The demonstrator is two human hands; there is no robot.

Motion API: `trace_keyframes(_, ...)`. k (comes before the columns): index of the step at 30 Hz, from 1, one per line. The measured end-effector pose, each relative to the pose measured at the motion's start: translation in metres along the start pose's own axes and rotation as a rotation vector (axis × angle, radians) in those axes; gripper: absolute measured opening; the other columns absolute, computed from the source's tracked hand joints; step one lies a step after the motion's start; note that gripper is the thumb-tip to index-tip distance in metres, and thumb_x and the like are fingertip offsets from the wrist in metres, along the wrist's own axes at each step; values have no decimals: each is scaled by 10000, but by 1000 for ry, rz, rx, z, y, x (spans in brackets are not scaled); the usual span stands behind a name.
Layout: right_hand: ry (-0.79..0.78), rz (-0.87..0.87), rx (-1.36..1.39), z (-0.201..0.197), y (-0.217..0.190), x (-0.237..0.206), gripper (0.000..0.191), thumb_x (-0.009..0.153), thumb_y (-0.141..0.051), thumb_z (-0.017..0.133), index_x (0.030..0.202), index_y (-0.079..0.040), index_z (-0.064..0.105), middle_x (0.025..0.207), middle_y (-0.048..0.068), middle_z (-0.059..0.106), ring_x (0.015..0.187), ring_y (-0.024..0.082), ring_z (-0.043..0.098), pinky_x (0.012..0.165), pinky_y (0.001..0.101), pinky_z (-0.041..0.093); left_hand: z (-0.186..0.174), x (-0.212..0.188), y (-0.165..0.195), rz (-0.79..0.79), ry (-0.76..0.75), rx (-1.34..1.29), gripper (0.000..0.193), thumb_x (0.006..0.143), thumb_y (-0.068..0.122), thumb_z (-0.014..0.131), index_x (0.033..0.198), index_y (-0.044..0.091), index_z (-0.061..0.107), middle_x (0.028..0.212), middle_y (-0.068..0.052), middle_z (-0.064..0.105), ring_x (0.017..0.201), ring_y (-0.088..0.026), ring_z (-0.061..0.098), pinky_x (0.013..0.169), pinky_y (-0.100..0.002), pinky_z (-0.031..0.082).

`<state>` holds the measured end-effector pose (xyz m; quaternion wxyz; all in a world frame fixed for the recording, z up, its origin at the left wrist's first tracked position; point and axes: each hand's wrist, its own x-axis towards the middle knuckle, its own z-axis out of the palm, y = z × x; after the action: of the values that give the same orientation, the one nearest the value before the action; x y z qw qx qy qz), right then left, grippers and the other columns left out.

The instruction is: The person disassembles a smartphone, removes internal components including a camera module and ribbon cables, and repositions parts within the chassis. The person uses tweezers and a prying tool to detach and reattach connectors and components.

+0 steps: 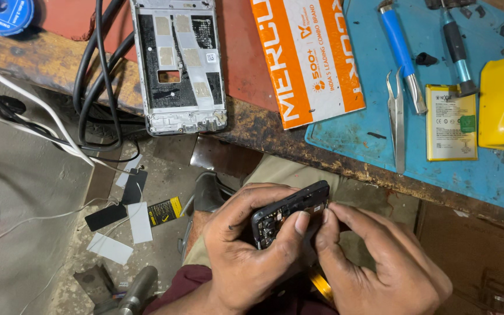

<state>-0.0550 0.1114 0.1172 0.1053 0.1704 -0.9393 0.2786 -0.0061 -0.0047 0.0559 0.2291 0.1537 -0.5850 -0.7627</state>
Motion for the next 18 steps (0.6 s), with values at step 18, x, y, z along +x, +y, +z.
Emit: trace_keyframes(18, 70, 36, 16, 12, -7, -6, 178, 778, -35, 836, 927, -2, 745, 871, 104, 752, 816, 172, 757, 741, 291, 584, 3, 1, -6, -242, 47, -310, 293, 916, 36, 746, 1176, -45, 638, 1024, -74, 727, 865, -78, 639, 767, -248, 548)
